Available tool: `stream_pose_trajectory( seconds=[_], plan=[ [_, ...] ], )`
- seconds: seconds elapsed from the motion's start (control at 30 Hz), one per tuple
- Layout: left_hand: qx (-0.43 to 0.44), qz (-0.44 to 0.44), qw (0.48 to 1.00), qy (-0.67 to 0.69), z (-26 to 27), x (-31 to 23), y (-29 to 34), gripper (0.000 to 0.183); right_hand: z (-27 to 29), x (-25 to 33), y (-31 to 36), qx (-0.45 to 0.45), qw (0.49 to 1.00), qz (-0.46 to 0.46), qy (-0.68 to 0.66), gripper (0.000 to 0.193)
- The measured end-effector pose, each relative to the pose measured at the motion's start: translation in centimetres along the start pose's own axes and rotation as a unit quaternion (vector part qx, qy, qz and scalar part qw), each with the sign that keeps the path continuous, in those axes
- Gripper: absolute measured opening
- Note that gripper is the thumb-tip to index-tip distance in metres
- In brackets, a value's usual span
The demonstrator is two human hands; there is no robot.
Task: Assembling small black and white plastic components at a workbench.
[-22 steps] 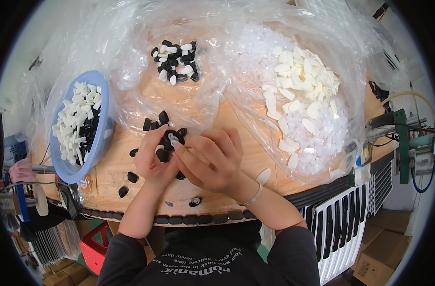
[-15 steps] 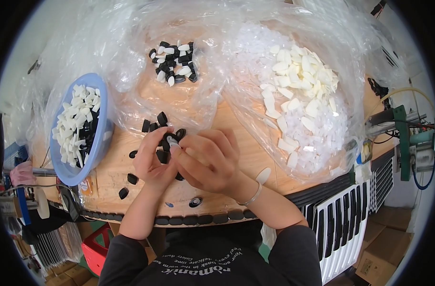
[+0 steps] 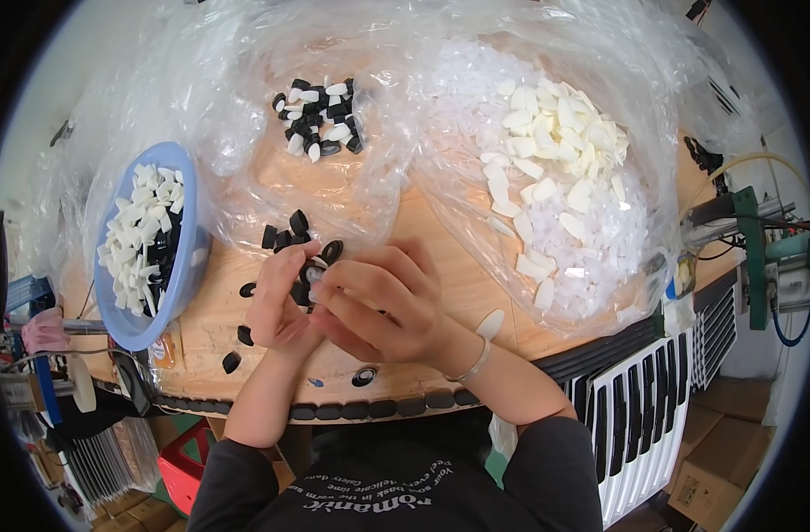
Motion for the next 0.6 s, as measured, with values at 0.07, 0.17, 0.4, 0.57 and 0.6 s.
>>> stream_pose_trajectory(
  seconds=[0.07, 0.17, 0.4, 0.57, 0.6],
  plan=[
    [-0.001, 0.002, 1.000, -0.003, 0.1, -0.1, -0.1, 0.053, 0.2, -0.1, 0.0, 0.004, 1.000, -0.004, -0.013, 0.024],
    [-0.007, -0.009, 1.000, -0.019, 0.1, -0.2, -0.2, 0.053, 0.3, -1.0, 0.0, -0.011, 0.996, -0.034, -0.084, 0.022],
    [0.002, -0.035, 0.999, -0.014, 0.0, 0.1, -0.6, 0.052, 1.0, -2.8, -0.8, 0.044, 0.963, -0.169, -0.206, 0.026],
    [0.008, -0.024, 0.999, -0.022, 0.0, 0.2, -0.6, 0.052, 0.7, -2.0, -1.0, 0.029, 0.976, -0.125, -0.173, 0.033],
    [0.009, -0.024, 0.999, -0.021, -0.1, 0.1, -0.5, 0.052, 0.6, -1.8, -0.8, 0.034, 0.984, -0.110, -0.134, 0.033]
  ],
)
Point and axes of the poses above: each hand's wrist, its own y-axis away from the middle knuckle, its own z-axis out of the back of the hand, x = y × z, the point moved 4 cm from there along -y, towards the middle knuckle, and after that the axes turned 9 degrees about -y, right-handed, at the moved point
